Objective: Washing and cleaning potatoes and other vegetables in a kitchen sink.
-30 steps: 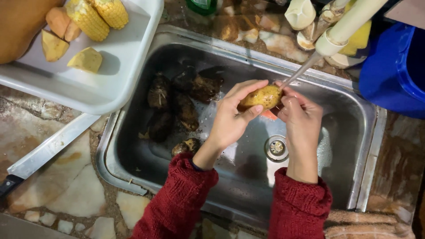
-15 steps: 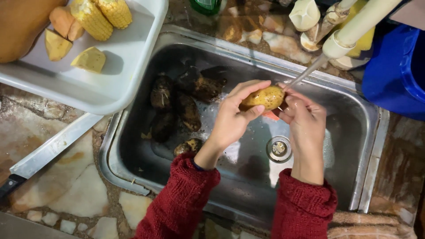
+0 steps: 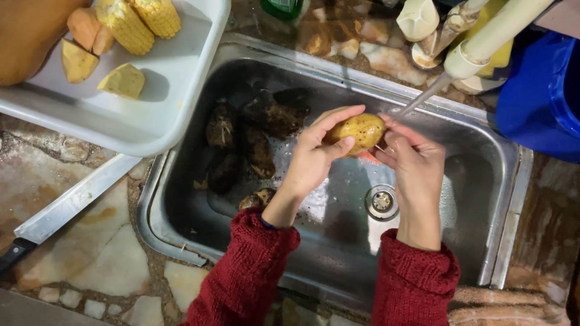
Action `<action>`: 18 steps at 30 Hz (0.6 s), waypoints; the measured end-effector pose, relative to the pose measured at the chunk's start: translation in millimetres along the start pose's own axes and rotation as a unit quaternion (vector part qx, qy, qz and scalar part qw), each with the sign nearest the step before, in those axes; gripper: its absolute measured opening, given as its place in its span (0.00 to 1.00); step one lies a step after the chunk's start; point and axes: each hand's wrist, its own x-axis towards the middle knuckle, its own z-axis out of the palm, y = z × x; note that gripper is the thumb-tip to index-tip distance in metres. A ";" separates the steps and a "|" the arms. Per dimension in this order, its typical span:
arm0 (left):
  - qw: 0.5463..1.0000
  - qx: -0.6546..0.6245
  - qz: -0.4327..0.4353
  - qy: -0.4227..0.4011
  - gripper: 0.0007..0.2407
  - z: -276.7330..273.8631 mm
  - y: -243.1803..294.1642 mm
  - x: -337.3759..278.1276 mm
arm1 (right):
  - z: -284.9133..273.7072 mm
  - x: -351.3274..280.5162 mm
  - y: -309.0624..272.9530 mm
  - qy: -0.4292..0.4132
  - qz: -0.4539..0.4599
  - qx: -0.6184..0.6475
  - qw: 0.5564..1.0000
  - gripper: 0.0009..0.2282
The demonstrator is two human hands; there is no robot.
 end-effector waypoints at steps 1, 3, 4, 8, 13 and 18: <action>1.000 0.000 0.000 0.000 0.19 -0.8 -2.9 0.2 | 0.4 -0.1 -0.7 0.000 0.000 0.000 1.000 0.10; 0.999 0.037 0.036 0.002 0.19 -2.0 -8.6 1.1 | 1.2 -0.1 -2.7 -0.006 0.010 0.006 1.000 0.11; 0.999 0.037 0.036 0.002 0.19 -1.9 -6.6 1.6 | 1.0 0.0 -1.8 -0.006 0.010 0.006 1.000 0.11; 1.000 0.022 0.014 0.007 0.18 -3.0 -11.3 1.3 | -0.8 -1.4 0.4 -0.011 -0.013 -0.005 1.000 0.11; 0.997 0.068 0.029 0.024 0.18 5.8 -6.8 1.2 | -4.9 -1.4 5.5 0.000 -0.057 -0.017 0.998 0.07; 0.968 0.234 0.067 0.061 0.17 17.5 5.5 -4.8 | -5.5 -4.1 8.2 0.061 -0.172 -0.262 0.948 0.07</action>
